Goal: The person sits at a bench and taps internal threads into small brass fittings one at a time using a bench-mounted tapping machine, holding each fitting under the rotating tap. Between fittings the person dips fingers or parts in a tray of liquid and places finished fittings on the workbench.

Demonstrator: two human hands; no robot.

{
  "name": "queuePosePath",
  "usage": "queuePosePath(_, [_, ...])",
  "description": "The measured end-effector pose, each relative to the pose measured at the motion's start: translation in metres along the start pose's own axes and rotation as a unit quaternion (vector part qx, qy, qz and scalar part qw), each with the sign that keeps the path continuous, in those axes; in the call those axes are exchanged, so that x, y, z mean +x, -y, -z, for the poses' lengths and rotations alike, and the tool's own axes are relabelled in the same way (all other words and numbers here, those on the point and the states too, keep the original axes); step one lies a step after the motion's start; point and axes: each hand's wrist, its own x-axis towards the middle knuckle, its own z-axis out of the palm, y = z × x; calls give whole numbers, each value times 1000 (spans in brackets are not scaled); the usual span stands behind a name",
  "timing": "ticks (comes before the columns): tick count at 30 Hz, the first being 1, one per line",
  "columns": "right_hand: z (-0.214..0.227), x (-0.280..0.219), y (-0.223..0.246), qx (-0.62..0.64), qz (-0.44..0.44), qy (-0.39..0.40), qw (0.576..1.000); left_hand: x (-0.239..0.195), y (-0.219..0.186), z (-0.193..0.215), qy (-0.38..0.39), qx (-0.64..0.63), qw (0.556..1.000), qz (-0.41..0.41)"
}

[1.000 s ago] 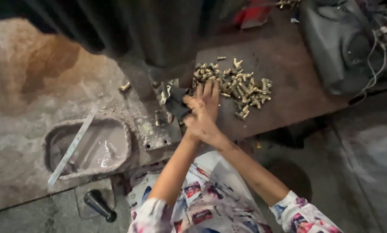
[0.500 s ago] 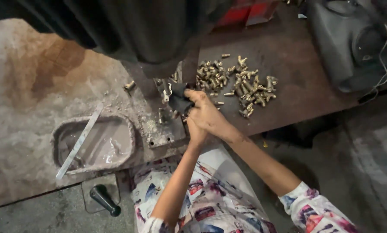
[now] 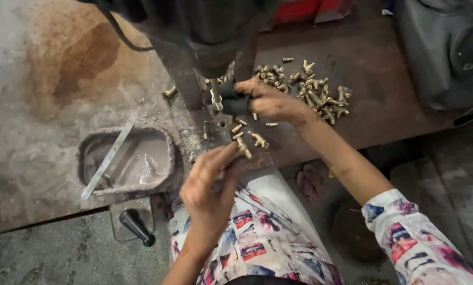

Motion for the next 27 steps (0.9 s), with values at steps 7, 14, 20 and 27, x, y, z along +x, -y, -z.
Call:
queuePosePath(7, [-2,0,-37,-42,71,-53,995,22,79,11,22,498,808,-314])
queuePosePath(14, [4,-10,-75,-62,84,-56,993,32,85,18,-37,541,833,-106])
queuePosePath(20, [2,-13,-58,-63,-14,-88,994,85,73,-76,29,264,963,53])
queuePosePath(27, [-30,-20,-48,-121,32,-73,989,70,134,-80,67,514,826,-222])
